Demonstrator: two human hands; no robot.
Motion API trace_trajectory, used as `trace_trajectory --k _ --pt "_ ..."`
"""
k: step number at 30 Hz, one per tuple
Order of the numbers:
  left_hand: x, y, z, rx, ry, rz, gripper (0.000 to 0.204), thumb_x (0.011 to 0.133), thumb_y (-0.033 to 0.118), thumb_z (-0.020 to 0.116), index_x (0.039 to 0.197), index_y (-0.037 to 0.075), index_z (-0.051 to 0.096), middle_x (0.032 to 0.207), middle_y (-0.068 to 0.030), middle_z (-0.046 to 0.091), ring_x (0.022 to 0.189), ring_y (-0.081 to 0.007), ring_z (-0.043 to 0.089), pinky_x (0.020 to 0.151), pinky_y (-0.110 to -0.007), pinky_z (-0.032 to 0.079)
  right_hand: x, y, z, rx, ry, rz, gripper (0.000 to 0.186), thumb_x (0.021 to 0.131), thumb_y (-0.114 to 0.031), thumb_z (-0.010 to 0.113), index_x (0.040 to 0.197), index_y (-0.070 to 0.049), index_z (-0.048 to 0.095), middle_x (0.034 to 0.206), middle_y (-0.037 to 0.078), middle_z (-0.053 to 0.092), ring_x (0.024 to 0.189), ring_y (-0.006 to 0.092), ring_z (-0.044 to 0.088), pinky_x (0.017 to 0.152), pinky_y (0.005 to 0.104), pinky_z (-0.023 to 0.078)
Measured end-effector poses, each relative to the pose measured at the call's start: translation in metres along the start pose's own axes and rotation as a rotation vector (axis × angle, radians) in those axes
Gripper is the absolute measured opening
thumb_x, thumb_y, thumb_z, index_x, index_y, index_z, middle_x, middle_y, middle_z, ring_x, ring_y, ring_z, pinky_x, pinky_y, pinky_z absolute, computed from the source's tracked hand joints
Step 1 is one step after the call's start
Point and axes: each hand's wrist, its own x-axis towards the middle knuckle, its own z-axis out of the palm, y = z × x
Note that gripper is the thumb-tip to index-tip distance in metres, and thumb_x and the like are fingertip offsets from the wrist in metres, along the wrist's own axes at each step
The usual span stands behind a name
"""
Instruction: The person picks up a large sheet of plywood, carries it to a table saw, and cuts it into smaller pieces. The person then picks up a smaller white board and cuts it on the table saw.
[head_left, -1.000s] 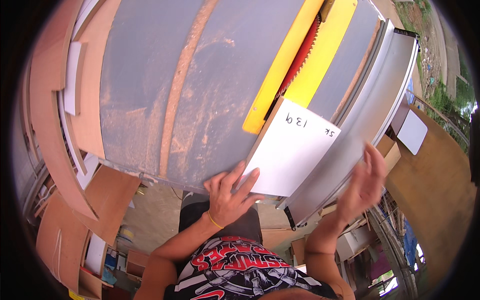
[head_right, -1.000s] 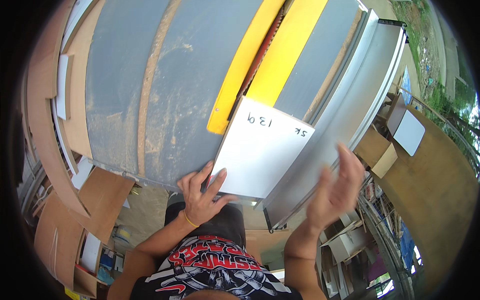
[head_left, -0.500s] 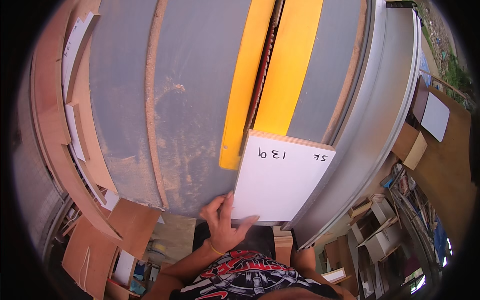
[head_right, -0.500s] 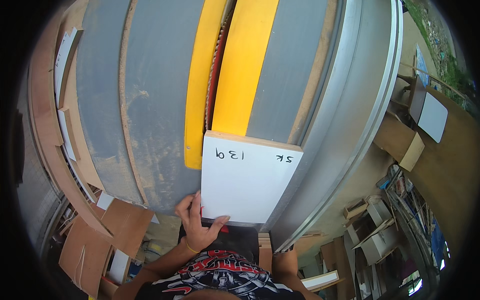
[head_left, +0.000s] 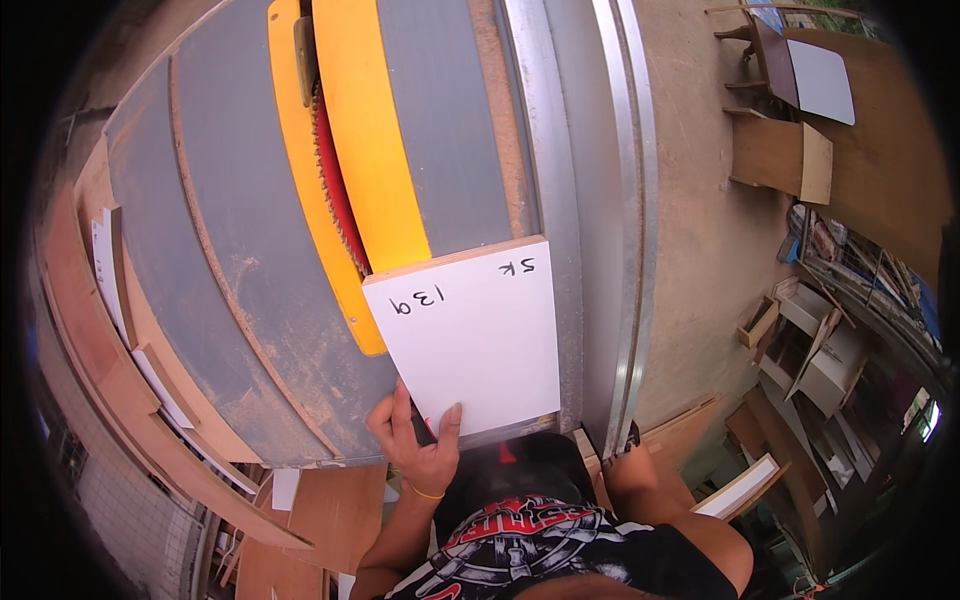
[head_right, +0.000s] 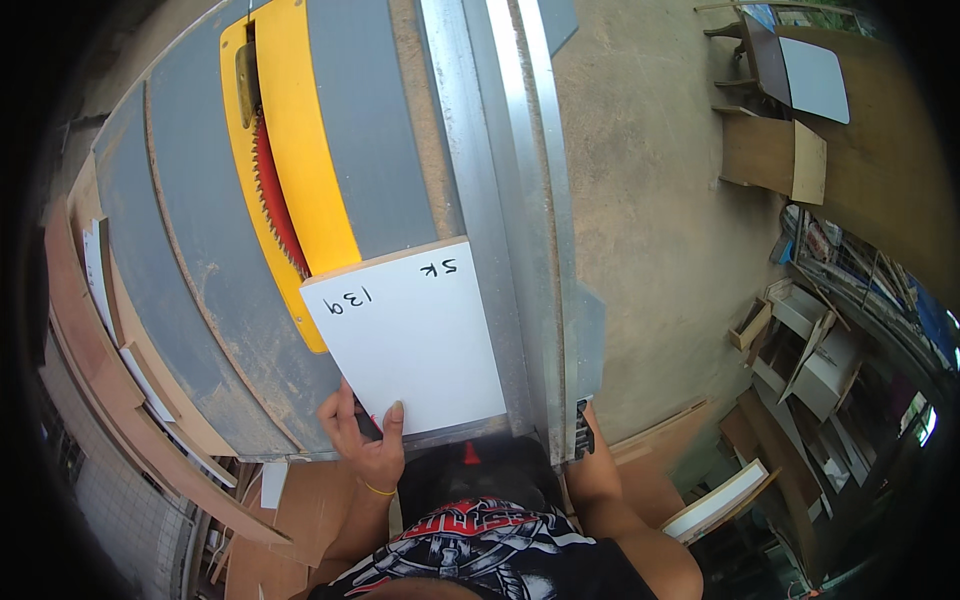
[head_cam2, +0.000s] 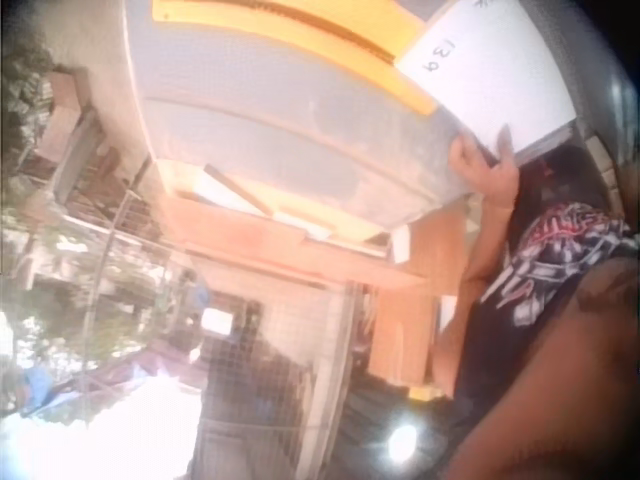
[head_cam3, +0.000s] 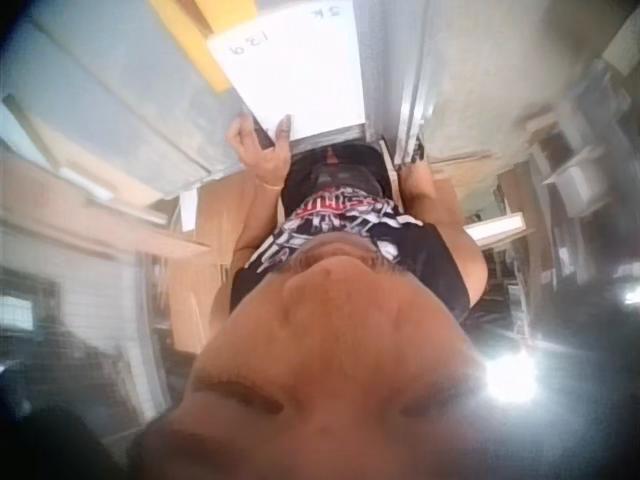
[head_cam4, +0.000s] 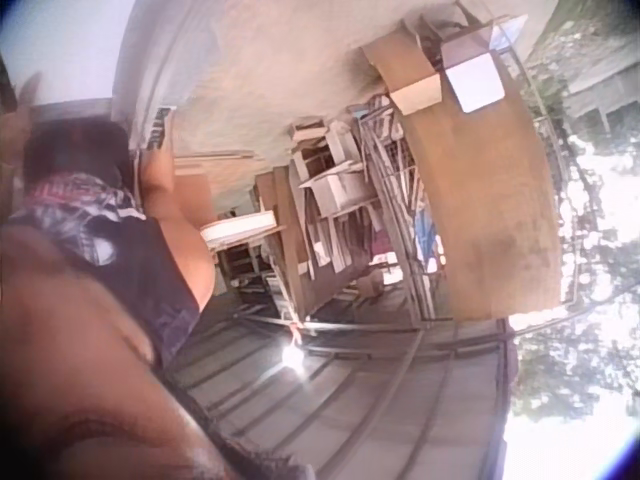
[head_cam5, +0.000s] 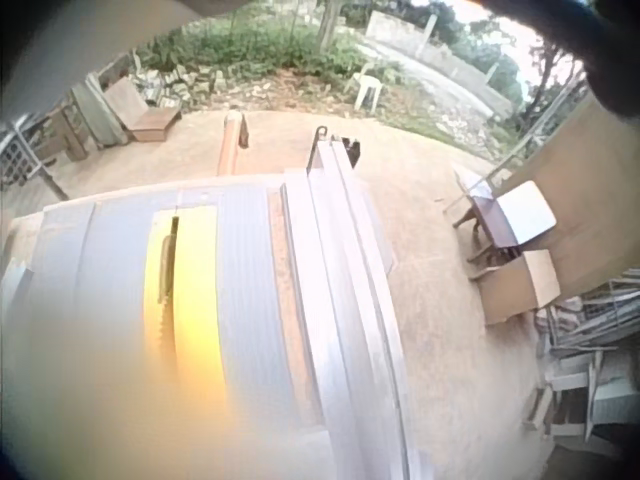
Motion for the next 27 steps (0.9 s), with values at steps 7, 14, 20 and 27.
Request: trace_trajectory --k 7,14,20,27 --pt "0.004 0.005 0.0 0.067 0.009 0.001 0.067 0.087 0.018 0.077 0.142 -0.008 0.049 0.115 -0.0135 0.043 0.103 -0.0257 0.047 0.087 -0.037 0.043 0.003 0.011 0.011 0.071 0.006 -0.101 0.024 0.097 -0.013 0.066 0.117 -0.003 0.059 0.101 0.008 0.066 0.086 0.0158 0.064 0.076 0.0321 0.054" --pt "0.003 0.009 0.006 0.073 0.05 0.026 0.061 0.096 0.027 0.068 0.143 -0.008 0.048 0.116 -0.0109 0.043 0.1 -0.0209 0.044 0.086 -0.035 0.039 0.022 0.009 0.01 0.069 0.019 -0.209 0.024 0.095 -0.011 0.067 0.116 -0.003 0.059 0.101 0.008 0.066 0.084 0.0161 0.064 0.074 0.0318 0.054" --pt "0.003 0.007 0.005 0.139 0.06 0.069 0.06 0.096 0.023 0.068 0.143 -0.008 0.047 0.117 -0.0118 0.042 0.101 -0.0211 0.044 0.086 -0.036 0.04 0.047 -0.012 0.004 0.012 0.029 -0.289 0.023 0.094 -0.01 0.067 0.115 -0.003 0.059 0.1 0.009 0.066 0.083 0.0165 0.064 0.072 0.0315 0.054" --pt "0.002 0.005 0.007 0.093 0.083 0.017 0.064 0.086 0.021 0.077 0.138 -0.008 0.052 0.113 -0.014 0.046 0.1 -0.0249 0.046 0.086 -0.037 0.041 0.074 -0.036 0.021 -0.072 -0.026 -0.339 0.023 0.093 -0.008 0.068 0.114 -0.004 0.059 0.1 0.009 0.066 0.081 0.0169 0.064 0.07 0.0312 0.054"
